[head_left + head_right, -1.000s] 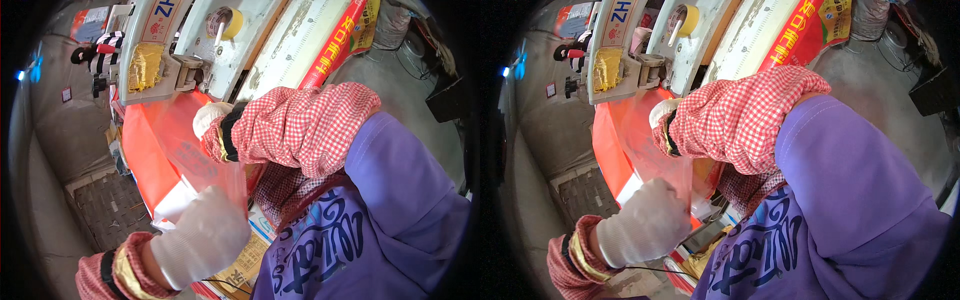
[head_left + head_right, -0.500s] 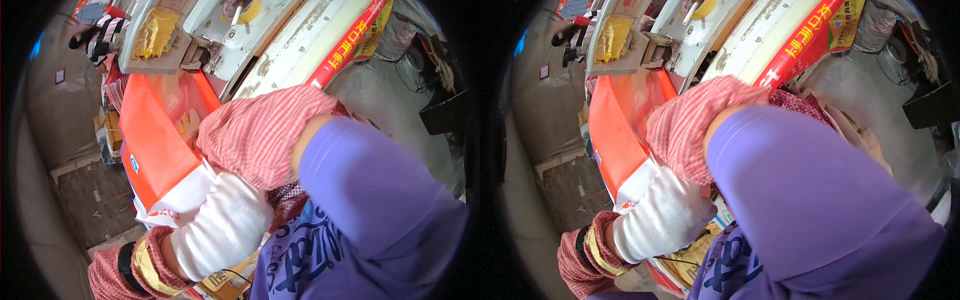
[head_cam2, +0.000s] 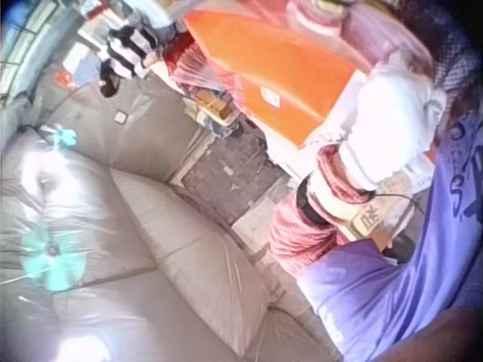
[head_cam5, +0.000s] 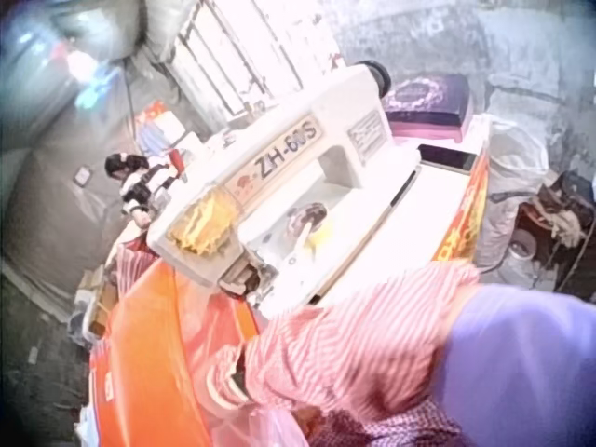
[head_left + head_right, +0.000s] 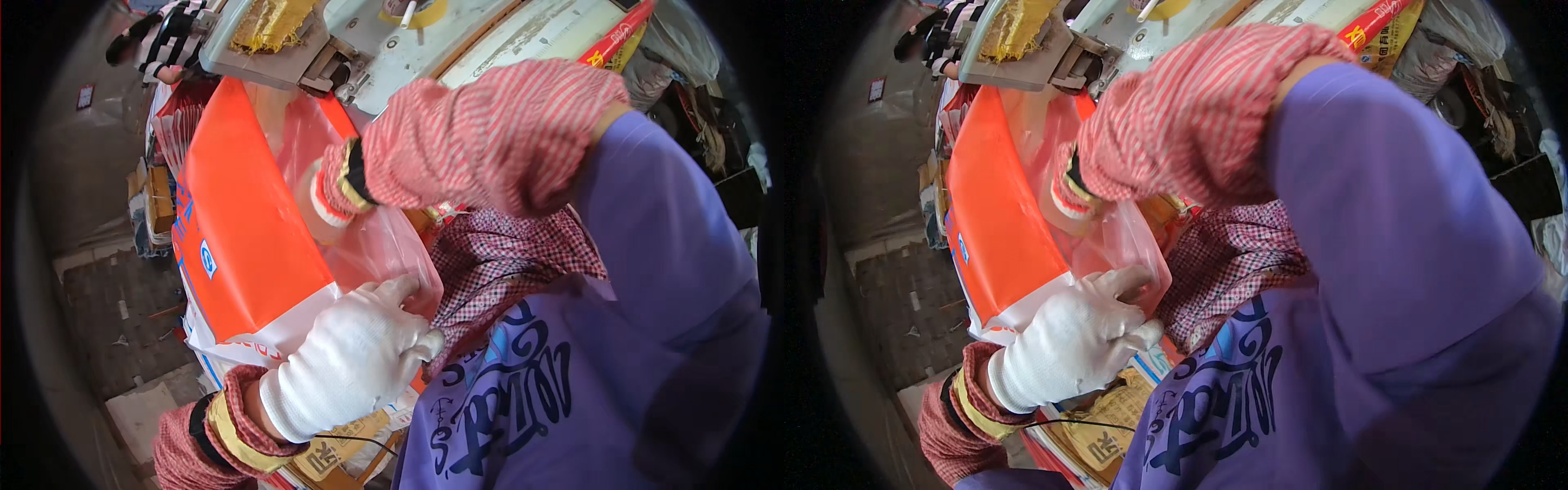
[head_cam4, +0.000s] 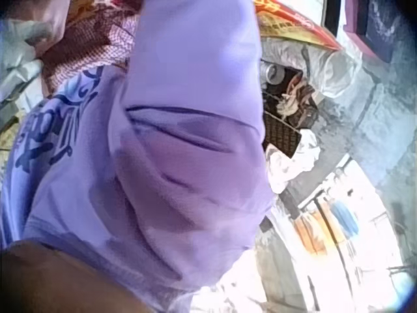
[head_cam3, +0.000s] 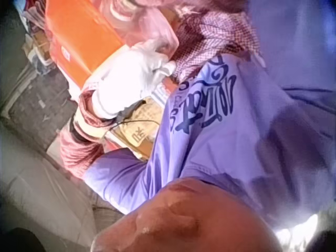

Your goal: Manually aligning and stacking large fertilizer bags next to an industrial sewing/sealing machine.

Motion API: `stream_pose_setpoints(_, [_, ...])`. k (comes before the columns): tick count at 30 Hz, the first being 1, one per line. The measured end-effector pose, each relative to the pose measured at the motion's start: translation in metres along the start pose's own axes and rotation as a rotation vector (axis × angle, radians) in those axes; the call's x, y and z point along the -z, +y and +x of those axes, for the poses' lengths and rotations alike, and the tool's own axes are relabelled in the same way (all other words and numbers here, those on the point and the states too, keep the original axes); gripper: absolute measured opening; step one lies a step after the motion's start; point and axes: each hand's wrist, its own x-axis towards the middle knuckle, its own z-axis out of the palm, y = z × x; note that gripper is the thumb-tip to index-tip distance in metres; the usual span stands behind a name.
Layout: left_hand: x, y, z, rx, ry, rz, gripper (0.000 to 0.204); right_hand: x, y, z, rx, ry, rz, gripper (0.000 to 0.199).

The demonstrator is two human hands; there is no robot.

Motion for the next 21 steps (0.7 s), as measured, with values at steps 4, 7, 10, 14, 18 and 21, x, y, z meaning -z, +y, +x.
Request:
stream_pose_setpoints(4, [-0.007,0.000,-0.003,-0.045,0.030,0.040,0.005,-0.002,-0.006,-0.004,0.116,-0.011,-0.039,0.012])
stream_pose_setpoints(7, [-0.010,0.000,0.001,-0.085,-0.026,0.139,0.003,-0.004,-0.012,-0.009,0.032,-0.002,-0.043,0.012])
stream_pose_setpoints(10, [-0.012,0.002,0.004,-0.082,-0.093,0.220,0.003,-0.004,-0.021,-0.015,0.039,0.012,-0.067,0.012])
stream_pose_setpoints(14, [-0.008,0.005,0.006,-0.011,-0.156,0.236,0.002,-0.001,-0.027,-0.020,0.077,0.029,-0.111,0.012])
stream_pose_setpoints(18, [0.003,-0.002,0.007,0.121,-0.134,-0.170,0.010,-0.006,-0.034,-0.027,0.124,0.047,-0.160,0.012])
stream_pose_setpoints(21, [0.009,-0.013,0.006,0.500,-0.373,-0.351,0.015,-0.014,-0.043,-0.033,0.184,0.067,-0.212,0.012])
